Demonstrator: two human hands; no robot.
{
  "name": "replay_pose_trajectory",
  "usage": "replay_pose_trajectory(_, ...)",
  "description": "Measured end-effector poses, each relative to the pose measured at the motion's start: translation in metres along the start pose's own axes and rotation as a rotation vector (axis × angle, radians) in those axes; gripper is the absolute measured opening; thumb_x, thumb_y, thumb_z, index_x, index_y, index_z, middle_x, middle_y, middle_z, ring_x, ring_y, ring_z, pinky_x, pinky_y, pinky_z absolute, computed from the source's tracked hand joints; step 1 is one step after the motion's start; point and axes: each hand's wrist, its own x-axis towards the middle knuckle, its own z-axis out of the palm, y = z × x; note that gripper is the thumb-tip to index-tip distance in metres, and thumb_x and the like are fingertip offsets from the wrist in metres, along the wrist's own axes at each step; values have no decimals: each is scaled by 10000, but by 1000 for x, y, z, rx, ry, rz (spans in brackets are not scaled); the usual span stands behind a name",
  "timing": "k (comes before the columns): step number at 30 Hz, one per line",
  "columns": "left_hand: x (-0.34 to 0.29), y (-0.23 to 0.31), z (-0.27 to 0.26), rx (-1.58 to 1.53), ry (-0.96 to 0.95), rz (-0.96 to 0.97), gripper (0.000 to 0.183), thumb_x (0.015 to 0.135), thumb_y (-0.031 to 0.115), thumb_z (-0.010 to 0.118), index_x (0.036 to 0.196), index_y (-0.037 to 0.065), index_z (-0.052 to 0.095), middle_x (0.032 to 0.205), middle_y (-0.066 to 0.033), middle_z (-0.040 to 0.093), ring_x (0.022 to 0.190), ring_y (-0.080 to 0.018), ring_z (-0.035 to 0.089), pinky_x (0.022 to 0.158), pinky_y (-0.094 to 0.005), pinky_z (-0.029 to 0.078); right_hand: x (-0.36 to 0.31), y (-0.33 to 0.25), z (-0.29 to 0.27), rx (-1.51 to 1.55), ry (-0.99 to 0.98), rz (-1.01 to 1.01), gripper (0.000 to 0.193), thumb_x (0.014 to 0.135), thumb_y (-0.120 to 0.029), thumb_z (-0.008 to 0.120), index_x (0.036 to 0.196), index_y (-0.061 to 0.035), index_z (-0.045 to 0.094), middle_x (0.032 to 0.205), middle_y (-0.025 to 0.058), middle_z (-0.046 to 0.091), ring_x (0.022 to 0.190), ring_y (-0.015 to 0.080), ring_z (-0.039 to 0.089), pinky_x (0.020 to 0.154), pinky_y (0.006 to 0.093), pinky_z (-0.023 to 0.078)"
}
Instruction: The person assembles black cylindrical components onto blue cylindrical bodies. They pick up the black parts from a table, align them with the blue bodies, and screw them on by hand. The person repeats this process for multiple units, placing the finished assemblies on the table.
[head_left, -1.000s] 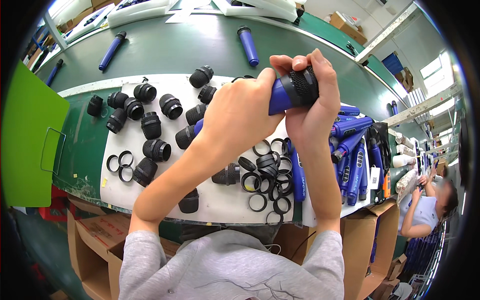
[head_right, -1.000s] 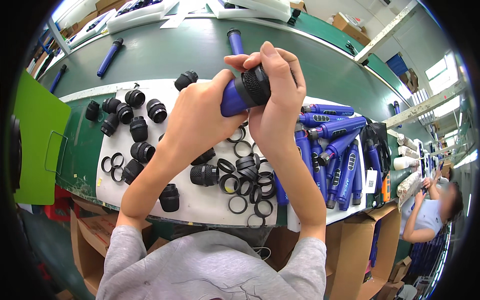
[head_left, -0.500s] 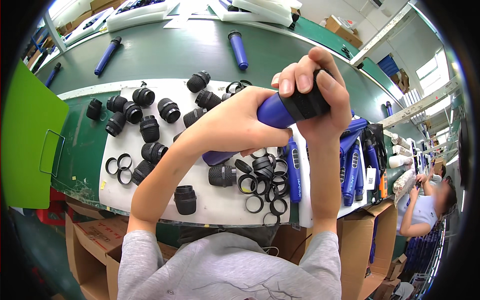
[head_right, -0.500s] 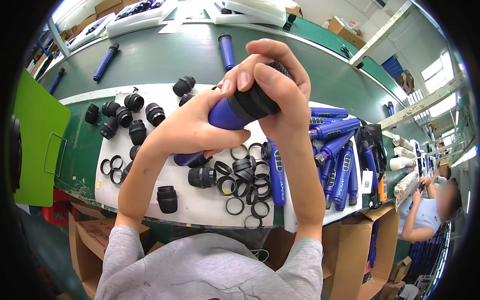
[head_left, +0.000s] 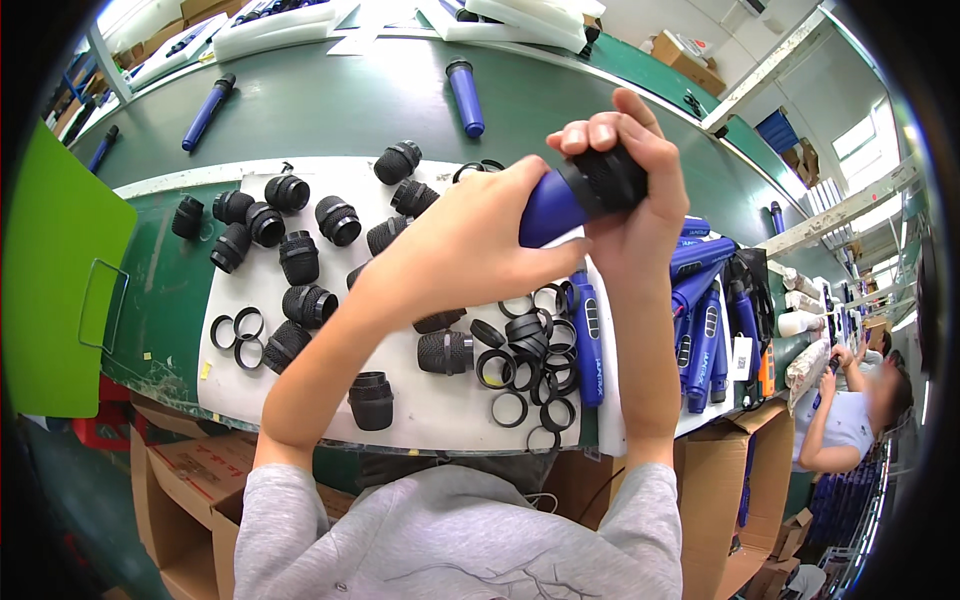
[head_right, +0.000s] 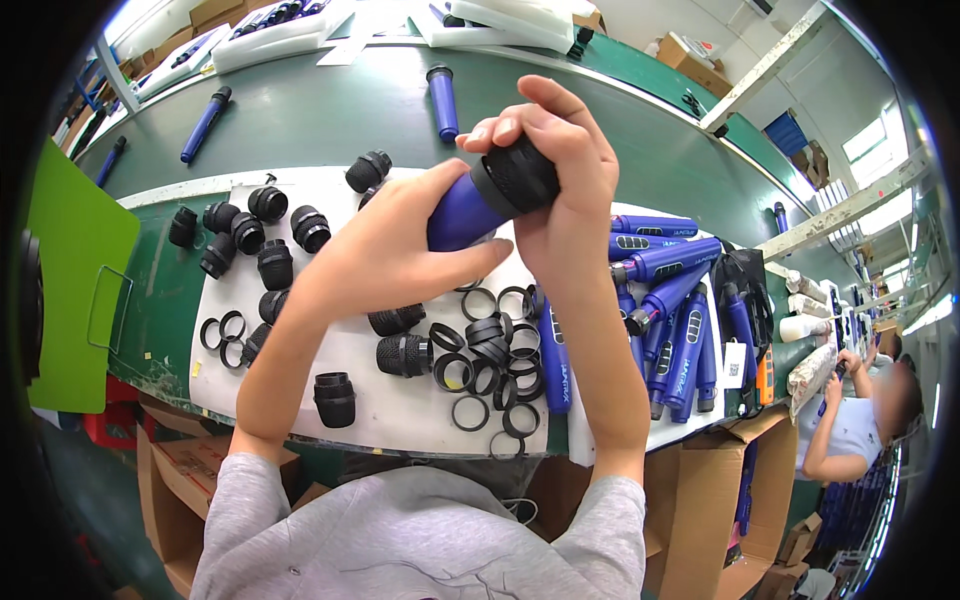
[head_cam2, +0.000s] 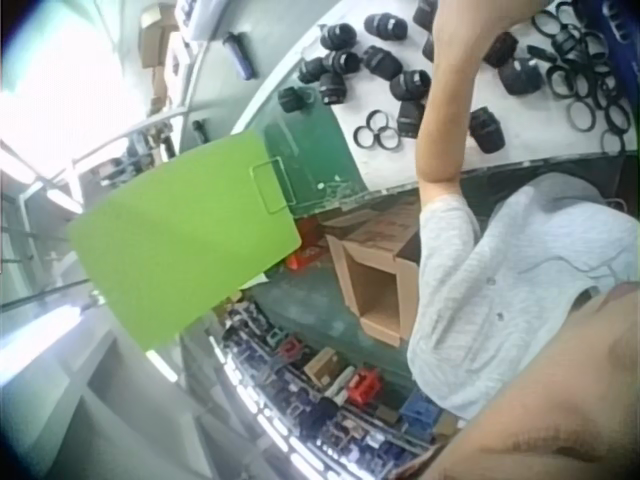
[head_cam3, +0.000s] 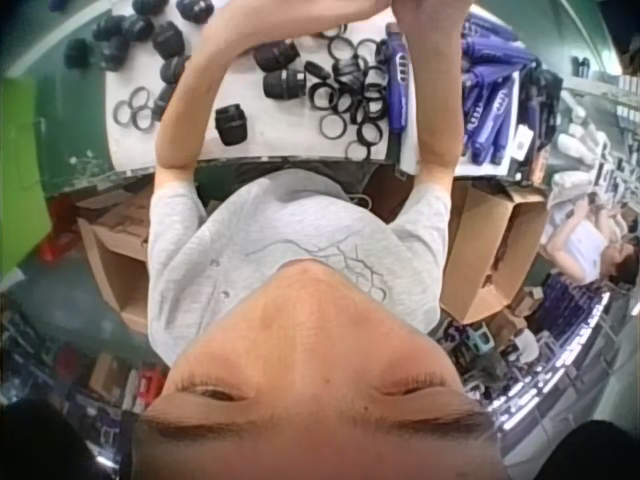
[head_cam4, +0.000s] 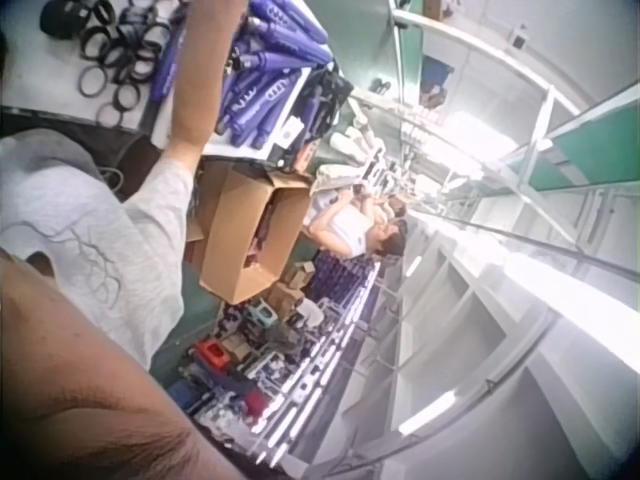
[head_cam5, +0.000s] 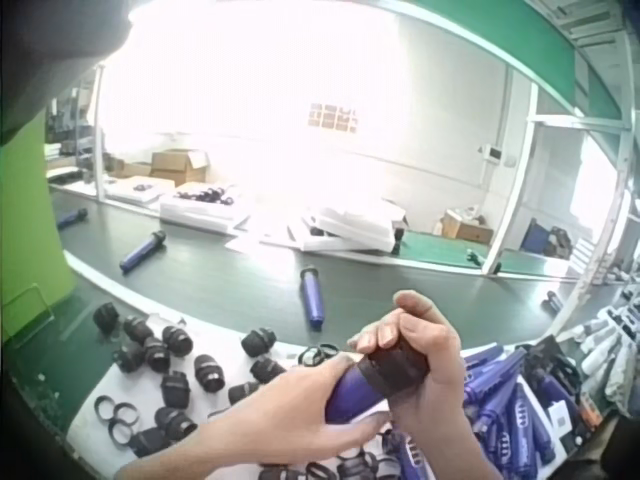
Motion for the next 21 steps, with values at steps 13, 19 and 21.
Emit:
replay_pose_trajectory(13, 5, -20, 12, 214, 148, -50, 370, 769, 175, 762, 1014, -47, 596, 700, -66, 627, 613, -167, 642, 604, -338, 508, -1, 14, 8, -198, 111, 1, 396, 919, -111, 549, 1265, 80, 565, 837, 113, 671, 1010, 368, 720, 981, 463, 548)
replay_pose_trajectory(19, 9, -1, -10, -631, -437, -281, 267, 853, 224, 747, 909, 11, 595, 700, -36, 628, 531, -109, 604, 497, -254, 478, 5, -4, -10, 36, -216, -15, 453, 919, -137, 539, 1320, 73, 552, 809, 93, 630, 1013, 380, 713, 996, 515, 541)
replay_pose_trajectory(21, 4, -13, -4, -1003, -626, -264, 264, 814, 201, 752, 900, 15, 586, 659, -33, 609, 519, -119, 609, 500, -257, 499, 5, -2, -10, 117, -402, -6, 473, 917, -141, 535, 1339, 72, 547, 808, 90, 628, 1006, 392, 712, 994, 534, 539)
